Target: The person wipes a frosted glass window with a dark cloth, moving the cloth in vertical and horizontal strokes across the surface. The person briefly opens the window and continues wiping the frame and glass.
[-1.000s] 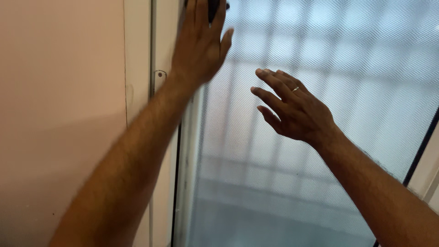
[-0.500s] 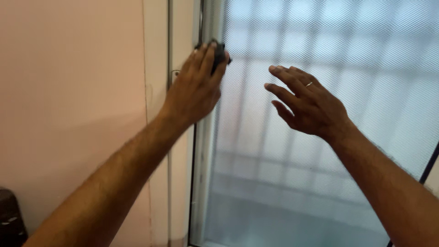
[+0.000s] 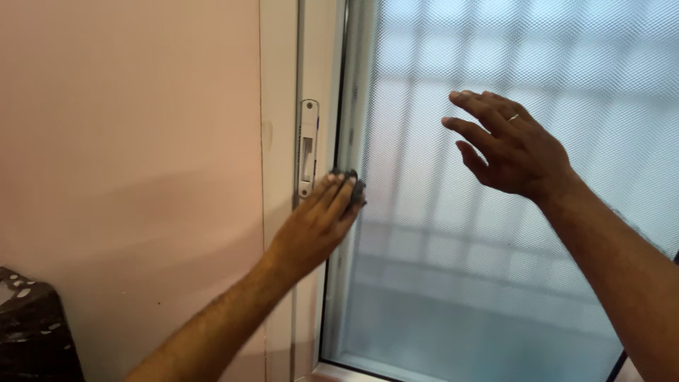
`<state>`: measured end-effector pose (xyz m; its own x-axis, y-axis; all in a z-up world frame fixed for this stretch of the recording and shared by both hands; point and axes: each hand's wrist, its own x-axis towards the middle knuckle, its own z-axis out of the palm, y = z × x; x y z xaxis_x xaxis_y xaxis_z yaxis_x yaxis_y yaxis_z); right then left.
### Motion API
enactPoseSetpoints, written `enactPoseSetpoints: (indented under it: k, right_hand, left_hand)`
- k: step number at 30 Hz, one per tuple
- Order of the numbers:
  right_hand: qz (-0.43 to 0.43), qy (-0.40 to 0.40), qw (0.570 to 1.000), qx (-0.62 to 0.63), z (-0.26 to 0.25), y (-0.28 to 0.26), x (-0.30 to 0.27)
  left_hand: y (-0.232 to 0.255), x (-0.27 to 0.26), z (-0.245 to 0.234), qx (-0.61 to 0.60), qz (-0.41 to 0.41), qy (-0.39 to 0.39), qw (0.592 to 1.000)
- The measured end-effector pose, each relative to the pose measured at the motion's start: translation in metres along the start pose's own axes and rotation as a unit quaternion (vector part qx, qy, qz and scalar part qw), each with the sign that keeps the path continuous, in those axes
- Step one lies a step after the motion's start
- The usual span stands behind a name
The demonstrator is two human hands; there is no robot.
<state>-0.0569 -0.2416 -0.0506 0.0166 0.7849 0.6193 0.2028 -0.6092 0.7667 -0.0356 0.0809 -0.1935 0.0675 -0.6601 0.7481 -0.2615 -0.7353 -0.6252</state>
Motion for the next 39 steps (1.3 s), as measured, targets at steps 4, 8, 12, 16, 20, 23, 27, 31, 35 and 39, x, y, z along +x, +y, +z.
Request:
enactPoseSetpoints:
  k: [4, 8, 12, 16, 20, 23, 27, 31, 35, 39]
  right_hand:
    - [-0.001, 0.0, 1.0, -0.004, -0.001, -0.003, 0.004]
    - [0.0, -0.004, 1.0, -0.005, -0.002, -0.006, 0.007]
    - [-0.003, -0.003, 1.0, -0.024, 0.001, -0.008, 0.007]
    - [0.005, -0.009, 1.0, -0.021, 0.006, -0.009, 0.006]
    - [0.013, -0.021, 0.998, -0.053, 0.01, -0.009, 0.003]
    - [0.006, -0.005, 0.998, -0.067, 0.012, -0.008, 0.002]
    - [0.013, -0.007, 0.999, -0.037, 0.007, -0.016, 0.009]
    - [0.085, -0.03, 0.995, -0.043, -0.002, -0.042, 0.031]
    - [0.025, -0.034, 0.996, 0.083, 0.01, -0.103, 0.07]
    - [-0.048, -0.038, 0.998, 0.034, 0.026, -0.156, 0.106]
  left_hand:
    - [0.018, -0.024, 0.003, -0.008, 0.007, -0.028, 1.0]
    - [0.027, -0.045, -0.004, -0.109, -0.014, -0.026, 0.994]
    - [0.027, -0.055, -0.012, -0.147, -0.054, 0.016, 0.988]
    - [0.014, -0.058, -0.019, -0.142, -0.097, 0.089, 0.981]
    - [-0.004, -0.06, -0.025, -0.144, -0.159, 0.129, 0.968]
    - [-0.012, -0.061, -0.029, -0.17, -0.224, 0.137, 0.95]
    - [-0.014, -0.063, -0.033, -0.219, -0.246, 0.129, 0.935]
    - [-0.014, -0.06, -0.037, -0.204, -0.23, 0.127, 0.943]
    - [-0.018, -0.065, -0.041, -0.194, -0.216, 0.107, 0.951]
    - [-0.019, -0.068, -0.039, -0.214, -0.214, 0.111, 0.947]
